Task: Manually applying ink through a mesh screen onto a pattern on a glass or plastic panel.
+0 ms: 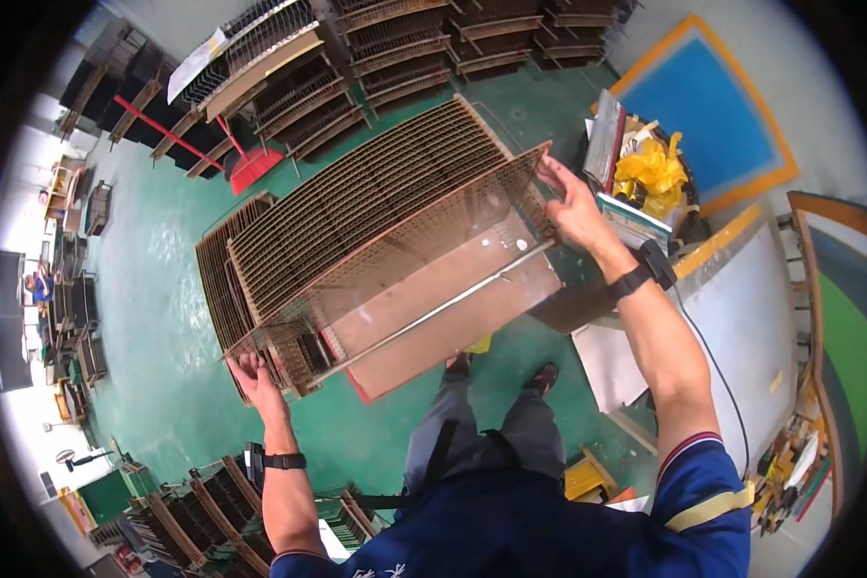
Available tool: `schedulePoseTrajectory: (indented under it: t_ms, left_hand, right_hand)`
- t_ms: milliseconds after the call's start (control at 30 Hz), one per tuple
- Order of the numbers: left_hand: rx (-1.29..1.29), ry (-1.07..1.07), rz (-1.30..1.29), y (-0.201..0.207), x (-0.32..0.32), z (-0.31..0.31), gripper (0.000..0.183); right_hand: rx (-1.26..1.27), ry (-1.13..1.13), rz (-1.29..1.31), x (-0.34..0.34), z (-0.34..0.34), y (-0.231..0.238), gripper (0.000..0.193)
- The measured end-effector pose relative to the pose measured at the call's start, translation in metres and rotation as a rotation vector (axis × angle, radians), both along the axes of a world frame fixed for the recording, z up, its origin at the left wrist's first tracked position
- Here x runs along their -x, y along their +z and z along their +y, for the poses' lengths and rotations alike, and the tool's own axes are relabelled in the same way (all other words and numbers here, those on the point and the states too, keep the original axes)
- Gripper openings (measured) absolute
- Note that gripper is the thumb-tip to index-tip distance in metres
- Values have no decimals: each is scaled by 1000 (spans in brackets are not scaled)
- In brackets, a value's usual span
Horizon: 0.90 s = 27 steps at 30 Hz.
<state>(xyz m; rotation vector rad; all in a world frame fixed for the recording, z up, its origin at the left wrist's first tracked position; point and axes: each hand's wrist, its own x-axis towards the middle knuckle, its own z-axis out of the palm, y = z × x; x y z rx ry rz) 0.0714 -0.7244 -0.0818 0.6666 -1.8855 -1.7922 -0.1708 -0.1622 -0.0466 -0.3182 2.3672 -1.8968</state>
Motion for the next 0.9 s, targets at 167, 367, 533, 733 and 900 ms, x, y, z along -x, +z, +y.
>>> schedulePoseTrajectory:
  t_ms: [167, 367, 533, 733, 900]
  left_hand:
    - [84, -37, -141, 11, -7, -5, 69]
    - [113, -121, -66, 58, 2, 84, 58]
    - [-114, -851, -350, 51, 32, 199, 46]
    - [-125, -1409, -402, 58, 83, 339, 41]
    - [79, -1686, -444, 59, 38, 436, 41]
  right_hand:
    - [-118, 8, -28, 6, -9, -34, 79]
    - [-4, -375, -111, -103, 27, 13, 69]
    - [5, -566, 22, -252, 42, 13, 46]
    - [-111, -1150, -57, -466, 74, 54, 34]
    - [-114, -1806, -122, -701, 76, 2, 35]
